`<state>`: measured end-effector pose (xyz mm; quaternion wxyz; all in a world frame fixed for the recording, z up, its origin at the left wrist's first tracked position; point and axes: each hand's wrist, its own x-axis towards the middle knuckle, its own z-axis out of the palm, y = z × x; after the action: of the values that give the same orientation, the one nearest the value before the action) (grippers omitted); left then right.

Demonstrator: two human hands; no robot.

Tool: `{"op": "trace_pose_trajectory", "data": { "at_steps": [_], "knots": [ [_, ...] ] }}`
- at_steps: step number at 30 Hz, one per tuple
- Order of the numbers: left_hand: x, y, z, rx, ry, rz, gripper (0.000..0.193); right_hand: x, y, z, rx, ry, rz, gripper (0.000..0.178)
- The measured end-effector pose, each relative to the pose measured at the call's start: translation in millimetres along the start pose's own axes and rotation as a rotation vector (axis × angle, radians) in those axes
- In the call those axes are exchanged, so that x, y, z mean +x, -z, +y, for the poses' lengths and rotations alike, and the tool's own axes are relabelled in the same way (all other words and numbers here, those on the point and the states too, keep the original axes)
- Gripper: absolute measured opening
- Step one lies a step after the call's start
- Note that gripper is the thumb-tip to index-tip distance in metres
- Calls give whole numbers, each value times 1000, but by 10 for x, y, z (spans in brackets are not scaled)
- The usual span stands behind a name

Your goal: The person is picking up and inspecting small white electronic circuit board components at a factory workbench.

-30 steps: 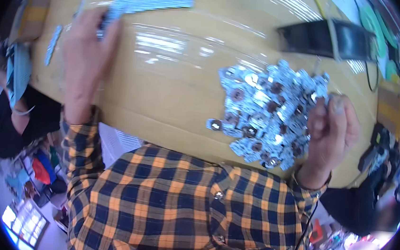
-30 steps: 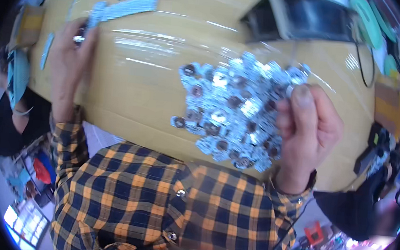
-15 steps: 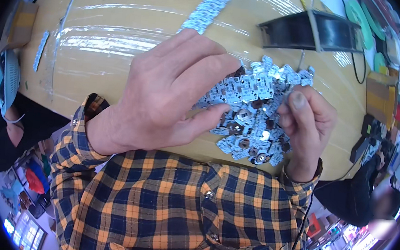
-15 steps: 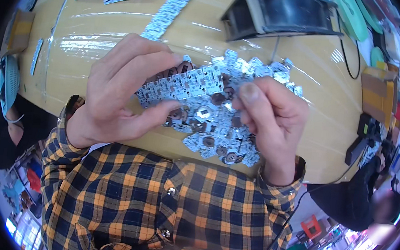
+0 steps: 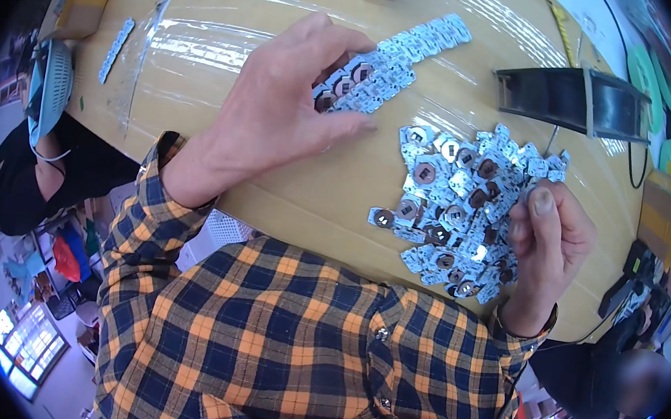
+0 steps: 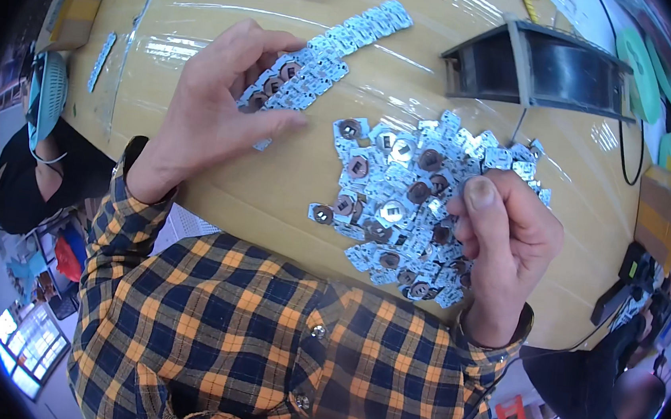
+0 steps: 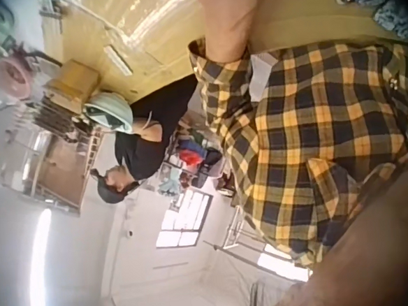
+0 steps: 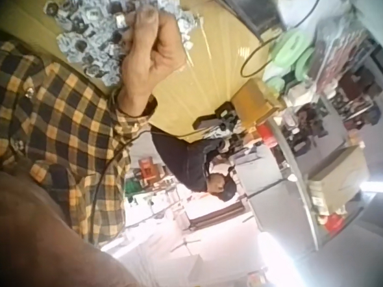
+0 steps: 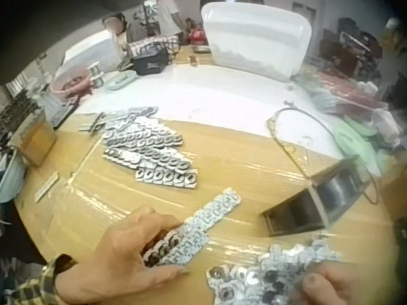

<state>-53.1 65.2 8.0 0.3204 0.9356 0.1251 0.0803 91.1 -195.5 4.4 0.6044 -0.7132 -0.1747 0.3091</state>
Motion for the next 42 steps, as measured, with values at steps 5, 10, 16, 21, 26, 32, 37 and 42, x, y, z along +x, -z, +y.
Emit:
{"op": "trace_pose_trajectory", "data": {
  "at_steps": [5, 10, 16, 21, 26, 32, 37, 42],
  "knots": [
    [-63, 22, -10, -45, 113, 2, 36, 26, -27, 33, 20, 7, 12, 25],
    [-68, 68, -48, -184, 173, -66, 18, 21, -9, 35, -3, 7, 17, 25],
    [35, 90, 313, -620, 75, 80, 20, 22, 23, 11, 29, -44, -8, 24],
    [232, -102, 626, -1157, 379, -382, 29, 30, -9, -34, 123, -54, -69, 26],
    [405, -314, 651, -1255, 414, -440, 34, 52, 71, 30, 206, -22, -32, 26],
    [285, -362, 635, -837, 22, -272, 27, 34, 10, -8, 244, -57, -96, 28],
    [336, -344, 616, -517, -225, -182, 27, 46, 23, -2, 219, -32, -100, 28],
    [310, -322, 620, -573, -149, -173, 24, 34, -1, 0, 185, 2, -90, 28]
  ]
}}
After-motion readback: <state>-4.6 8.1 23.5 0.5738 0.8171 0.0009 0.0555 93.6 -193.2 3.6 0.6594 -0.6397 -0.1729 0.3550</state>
